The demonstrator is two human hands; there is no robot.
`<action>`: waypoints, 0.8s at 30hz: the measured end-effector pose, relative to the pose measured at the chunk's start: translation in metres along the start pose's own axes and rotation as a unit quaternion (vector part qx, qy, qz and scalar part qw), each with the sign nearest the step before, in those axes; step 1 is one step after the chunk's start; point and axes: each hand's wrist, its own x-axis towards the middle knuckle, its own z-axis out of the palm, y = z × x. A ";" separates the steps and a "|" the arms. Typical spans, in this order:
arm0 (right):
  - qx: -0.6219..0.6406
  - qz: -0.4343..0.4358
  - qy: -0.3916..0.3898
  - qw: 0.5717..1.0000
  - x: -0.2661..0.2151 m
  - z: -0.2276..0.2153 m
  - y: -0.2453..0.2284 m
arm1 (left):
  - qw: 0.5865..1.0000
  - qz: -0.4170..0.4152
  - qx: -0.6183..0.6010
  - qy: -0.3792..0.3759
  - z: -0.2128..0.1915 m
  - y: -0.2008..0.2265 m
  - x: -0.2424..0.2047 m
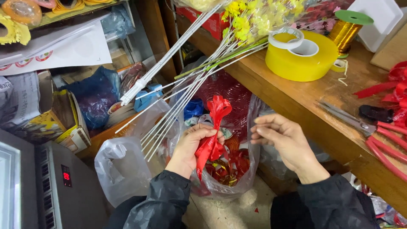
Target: The person is manually folding red ribbon into decorative bows and cutting them with scissors at a workbench.
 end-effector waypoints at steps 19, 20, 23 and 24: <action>-0.582 0.040 -0.272 0.765 0.051 0.009 0.257 | 0.998 0.057 -0.007 -0.003 -0.004 0.004 -0.008; -0.613 0.058 -0.281 0.736 0.058 -0.001 0.290 | 0.998 0.054 -0.008 -0.006 -0.005 0.004 -0.008; -0.653 0.084 -0.301 0.690 0.066 -0.023 0.343 | 0.999 0.054 -0.004 0.002 -0.003 0.008 -0.013; -0.661 0.094 -0.309 0.677 0.066 -0.029 0.354 | 0.998 0.054 0.005 0.010 -0.001 0.010 -0.014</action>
